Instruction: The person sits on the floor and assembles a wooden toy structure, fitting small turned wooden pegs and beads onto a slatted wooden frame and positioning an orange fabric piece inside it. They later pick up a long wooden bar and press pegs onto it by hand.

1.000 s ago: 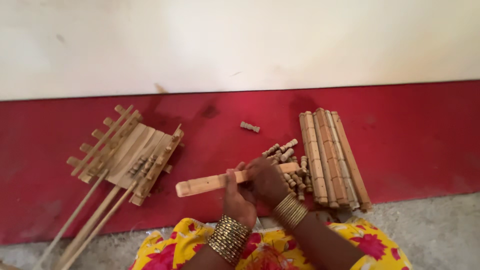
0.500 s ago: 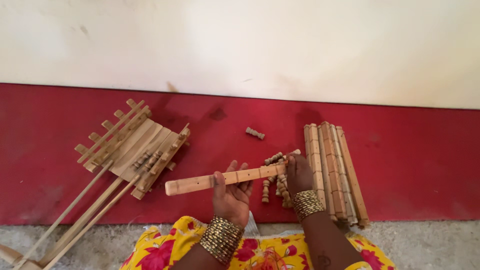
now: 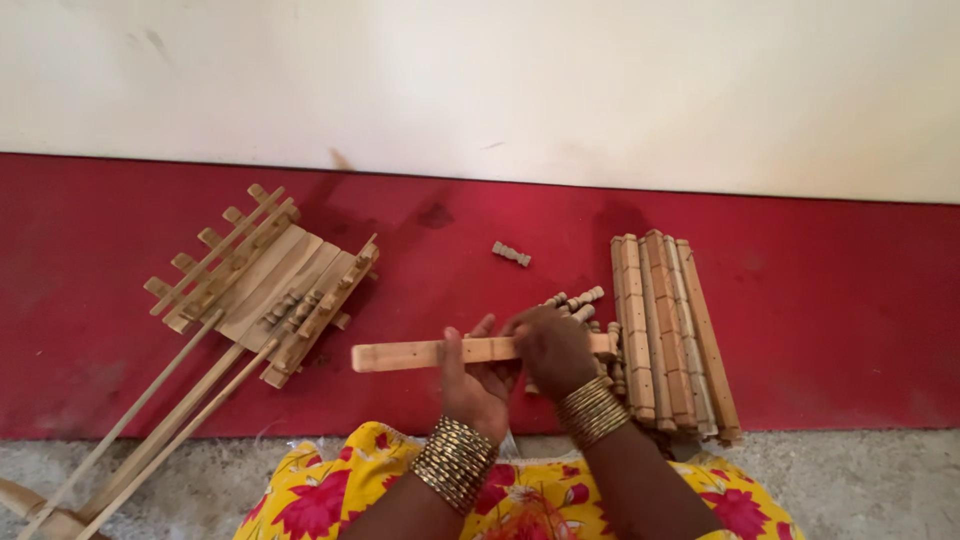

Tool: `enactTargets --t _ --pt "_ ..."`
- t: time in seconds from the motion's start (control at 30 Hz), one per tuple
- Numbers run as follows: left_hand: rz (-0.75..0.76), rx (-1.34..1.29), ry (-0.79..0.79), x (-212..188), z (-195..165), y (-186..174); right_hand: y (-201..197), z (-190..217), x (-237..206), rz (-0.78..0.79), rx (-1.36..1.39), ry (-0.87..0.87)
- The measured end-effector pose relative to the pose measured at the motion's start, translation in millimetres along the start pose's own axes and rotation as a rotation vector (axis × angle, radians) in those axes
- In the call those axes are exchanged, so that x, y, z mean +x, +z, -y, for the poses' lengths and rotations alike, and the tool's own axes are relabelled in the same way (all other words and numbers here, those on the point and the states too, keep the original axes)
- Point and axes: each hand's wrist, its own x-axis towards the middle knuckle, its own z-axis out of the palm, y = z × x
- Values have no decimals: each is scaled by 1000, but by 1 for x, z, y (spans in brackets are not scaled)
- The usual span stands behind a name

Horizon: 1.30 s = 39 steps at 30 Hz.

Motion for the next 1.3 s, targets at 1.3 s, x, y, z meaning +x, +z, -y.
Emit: enactTargets --t 1.3 --pt "13 -90 50 8 5 -6 6 -36 -9 -263 116 -172"
